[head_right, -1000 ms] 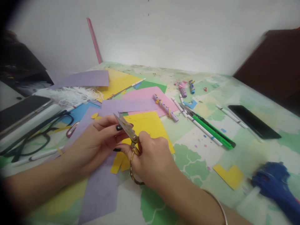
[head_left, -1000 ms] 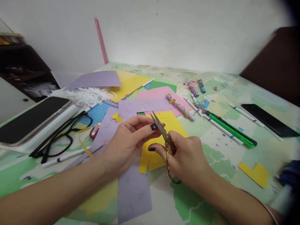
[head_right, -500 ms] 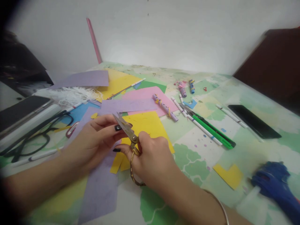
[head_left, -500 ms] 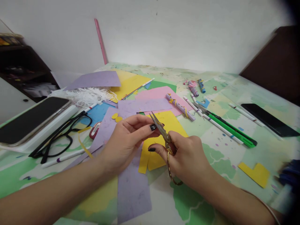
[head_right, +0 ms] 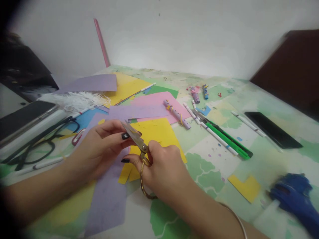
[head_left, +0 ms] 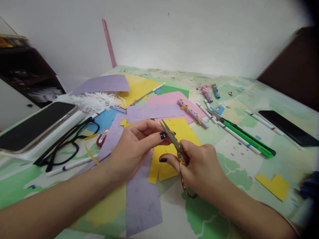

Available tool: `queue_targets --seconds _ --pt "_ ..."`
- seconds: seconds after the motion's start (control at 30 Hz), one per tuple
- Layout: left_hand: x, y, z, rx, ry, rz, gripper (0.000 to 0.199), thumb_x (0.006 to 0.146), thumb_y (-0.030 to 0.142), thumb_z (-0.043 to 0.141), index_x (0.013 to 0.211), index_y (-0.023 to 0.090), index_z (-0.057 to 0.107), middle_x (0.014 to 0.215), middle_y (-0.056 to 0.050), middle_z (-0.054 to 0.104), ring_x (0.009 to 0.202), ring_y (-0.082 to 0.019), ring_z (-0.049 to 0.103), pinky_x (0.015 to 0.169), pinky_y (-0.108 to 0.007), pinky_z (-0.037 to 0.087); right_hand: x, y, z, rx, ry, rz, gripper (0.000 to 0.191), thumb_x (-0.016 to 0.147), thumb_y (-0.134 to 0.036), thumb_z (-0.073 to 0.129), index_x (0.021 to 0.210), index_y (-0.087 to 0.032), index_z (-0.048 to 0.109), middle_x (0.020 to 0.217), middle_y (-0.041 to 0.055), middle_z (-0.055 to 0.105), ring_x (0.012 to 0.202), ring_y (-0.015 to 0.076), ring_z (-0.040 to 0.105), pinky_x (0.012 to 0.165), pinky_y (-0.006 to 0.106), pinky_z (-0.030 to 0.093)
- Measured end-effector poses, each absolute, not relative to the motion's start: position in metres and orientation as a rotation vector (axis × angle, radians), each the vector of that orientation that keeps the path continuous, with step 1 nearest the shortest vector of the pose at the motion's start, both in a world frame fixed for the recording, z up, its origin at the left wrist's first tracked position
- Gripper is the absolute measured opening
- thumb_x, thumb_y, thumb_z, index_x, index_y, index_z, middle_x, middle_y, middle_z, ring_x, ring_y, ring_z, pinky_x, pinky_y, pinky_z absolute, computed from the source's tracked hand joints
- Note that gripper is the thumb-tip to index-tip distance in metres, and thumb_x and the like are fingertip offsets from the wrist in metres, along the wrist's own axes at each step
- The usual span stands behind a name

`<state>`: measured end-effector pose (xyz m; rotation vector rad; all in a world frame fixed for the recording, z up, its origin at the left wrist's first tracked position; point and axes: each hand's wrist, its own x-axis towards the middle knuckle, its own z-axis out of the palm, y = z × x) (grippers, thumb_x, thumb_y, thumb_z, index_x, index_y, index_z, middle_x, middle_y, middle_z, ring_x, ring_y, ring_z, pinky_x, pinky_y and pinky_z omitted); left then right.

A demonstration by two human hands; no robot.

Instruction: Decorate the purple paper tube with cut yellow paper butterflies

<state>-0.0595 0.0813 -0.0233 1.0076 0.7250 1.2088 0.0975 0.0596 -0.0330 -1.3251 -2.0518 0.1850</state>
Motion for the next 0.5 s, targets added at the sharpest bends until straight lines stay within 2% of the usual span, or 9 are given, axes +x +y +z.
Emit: queue_targets --seconds 0.5 --pt "-0.0607 0.0818 -0.0232 1.017 0.729 1.224 0.005 0.074 0.013 0.068 0.075 0.018 0.069 0.08 0.0 0.07 0.075 -0.013 0.065 0.076 -0.026 0.054 0.0987 0.0609 -0.0327 -1.341 -2.077 0.192 0.049 0.083 -0.055 0.052 0.055 -0.02 0.034 0.042 -0.0083 0.029 0.04 0.0054 0.021 0.04 0.02 0.017"
